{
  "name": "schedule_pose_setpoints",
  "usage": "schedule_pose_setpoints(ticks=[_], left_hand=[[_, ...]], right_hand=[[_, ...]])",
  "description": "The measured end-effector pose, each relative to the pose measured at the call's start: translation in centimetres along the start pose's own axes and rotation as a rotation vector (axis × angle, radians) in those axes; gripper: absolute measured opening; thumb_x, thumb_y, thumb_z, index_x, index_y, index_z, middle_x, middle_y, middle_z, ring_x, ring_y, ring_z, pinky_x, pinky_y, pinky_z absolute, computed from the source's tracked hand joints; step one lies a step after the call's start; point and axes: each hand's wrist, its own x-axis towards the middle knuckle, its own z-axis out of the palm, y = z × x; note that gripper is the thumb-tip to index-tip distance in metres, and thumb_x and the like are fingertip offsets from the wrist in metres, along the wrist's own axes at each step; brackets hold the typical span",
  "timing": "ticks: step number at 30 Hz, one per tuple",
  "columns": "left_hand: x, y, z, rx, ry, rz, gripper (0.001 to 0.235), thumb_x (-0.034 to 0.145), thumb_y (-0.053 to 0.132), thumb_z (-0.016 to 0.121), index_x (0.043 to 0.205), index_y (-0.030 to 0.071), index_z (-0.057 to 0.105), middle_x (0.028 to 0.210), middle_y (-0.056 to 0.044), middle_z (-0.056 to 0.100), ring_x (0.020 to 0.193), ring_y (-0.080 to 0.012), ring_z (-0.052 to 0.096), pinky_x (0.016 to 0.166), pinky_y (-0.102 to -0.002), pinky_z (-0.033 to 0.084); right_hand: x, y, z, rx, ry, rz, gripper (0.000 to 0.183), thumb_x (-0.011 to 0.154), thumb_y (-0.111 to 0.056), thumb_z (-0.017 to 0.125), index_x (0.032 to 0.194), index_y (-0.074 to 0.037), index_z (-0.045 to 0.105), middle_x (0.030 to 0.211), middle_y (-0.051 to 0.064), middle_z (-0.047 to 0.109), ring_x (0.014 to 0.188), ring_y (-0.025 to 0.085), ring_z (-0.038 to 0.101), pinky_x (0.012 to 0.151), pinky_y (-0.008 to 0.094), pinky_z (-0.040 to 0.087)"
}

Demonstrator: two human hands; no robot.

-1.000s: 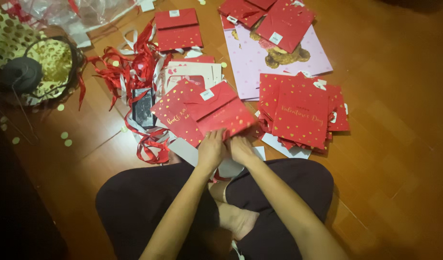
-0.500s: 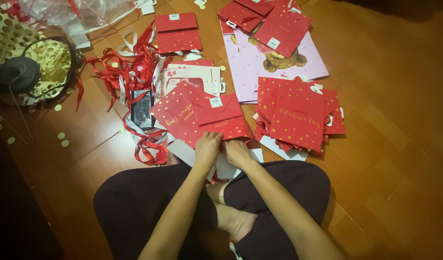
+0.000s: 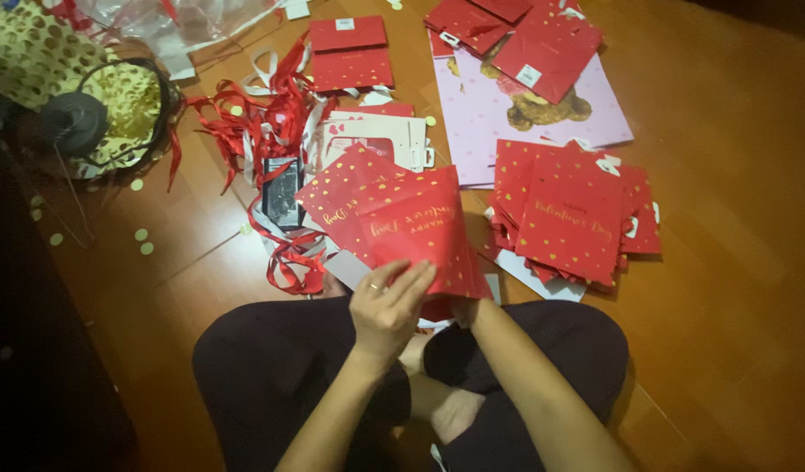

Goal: The person sits on the floor and assembles red Valentine's Day gift boxes by hand. They fold the flat cardboard pieces into box shapes, insert white inserts, and stack the finished boxes into a pile.

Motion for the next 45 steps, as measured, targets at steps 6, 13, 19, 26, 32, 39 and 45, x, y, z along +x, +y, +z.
schedule_pose_setpoints(ticks=[6, 13, 19, 26, 32, 39, 45], left_hand=[[3.8, -6.1, 1.4, -0.018, 0.028, -0.183, 0.040, 0.084, 0.000, 0.071, 0.121, 0.014, 0.074, 0.115, -0.006, 0.077, 0.103, -0.0291, 0.068, 0.087, -0.039, 0.056], [3.7, -9.0, 1.9, -0.242, 0.086, -0.444, 0.037, 0.087, -0.002, 0.071, 0.120, 0.014, 0.076, 0.111, -0.007, 0.076, 0.102, -0.0264, 0.068, 0.089, -0.037, 0.054], [3.1, -8.4, 1.6, -0.265, 0.125, -0.383, 0.036, 0.089, -0.003, 0.070, 0.121, 0.013, 0.075, 0.114, -0.007, 0.077, 0.104, -0.0257, 0.069, 0.091, -0.037, 0.055], [2.5, -8.2, 1.4, -0.269, 0.105, -0.399, 0.034, 0.087, -0.002, 0.072, 0.118, 0.013, 0.076, 0.111, -0.005, 0.077, 0.105, -0.0245, 0.069, 0.091, -0.036, 0.056], [2.7, -8.7, 1.2, -0.263, 0.138, -0.359, 0.034, 0.086, 0.000, 0.074, 0.117, 0.013, 0.076, 0.111, -0.005, 0.077, 0.101, -0.0247, 0.070, 0.090, -0.037, 0.055], [3.3, -8.6, -0.3, -0.300, 0.135, -0.403, 0.030, 0.087, 0.002, 0.074, 0.116, 0.012, 0.077, 0.109, -0.005, 0.078, 0.097, -0.0240, 0.071, 0.086, -0.035, 0.057], [3.6, -7.1, -1.6, -0.212, 0.035, -0.392, 0.019, 0.089, 0.014, 0.078, 0.108, 0.014, 0.079, 0.099, -0.006, 0.079, 0.086, -0.0270, 0.072, 0.076, -0.038, 0.057]], right_hand=[[-1.0, -7.4, -1.7, 0.061, 0.366, -0.081, 0.015, 0.091, -0.004, 0.065, 0.107, -0.003, 0.064, 0.104, 0.017, 0.065, 0.098, 0.037, 0.062, 0.087, 0.047, 0.051], [-11.9, -11.4, 2.0, 0.081, 0.830, -0.749, 0.017, 0.091, -0.004, 0.069, 0.108, -0.006, 0.067, 0.103, 0.011, 0.064, 0.099, 0.032, 0.062, 0.089, 0.044, 0.052], [-10.1, -12.0, 4.4, 0.024, 0.554, -0.533, 0.067, 0.090, -0.027, 0.075, 0.143, 0.004, 0.048, 0.141, 0.030, 0.052, 0.130, 0.045, 0.051, 0.108, 0.052, 0.042], [-5.2, -10.4, 6.6, -0.015, 0.487, -0.363, 0.086, 0.081, -0.038, 0.077, 0.140, 0.012, 0.040, 0.140, 0.040, 0.043, 0.134, 0.056, 0.040, 0.103, 0.060, 0.037], [-4.3, -8.5, 6.7, -0.088, 0.310, -0.118, 0.029, 0.100, -0.023, 0.055, 0.126, -0.012, 0.066, 0.108, 0.024, 0.069, 0.101, 0.045, 0.066, 0.082, 0.054, 0.052], [-17.3, -8.3, -4.7, 0.043, 0.227, -0.285, 0.032, 0.086, -0.004, 0.065, 0.114, -0.013, 0.077, 0.104, 0.016, 0.077, 0.094, 0.033, 0.074, 0.083, 0.037, 0.057], [-23.1, -12.4, -11.7, 0.634, 0.393, -0.446, 0.046, 0.082, 0.015, 0.053, 0.120, -0.001, 0.075, 0.122, 0.013, 0.078, 0.114, 0.022, 0.075, 0.105, 0.032, 0.055]])
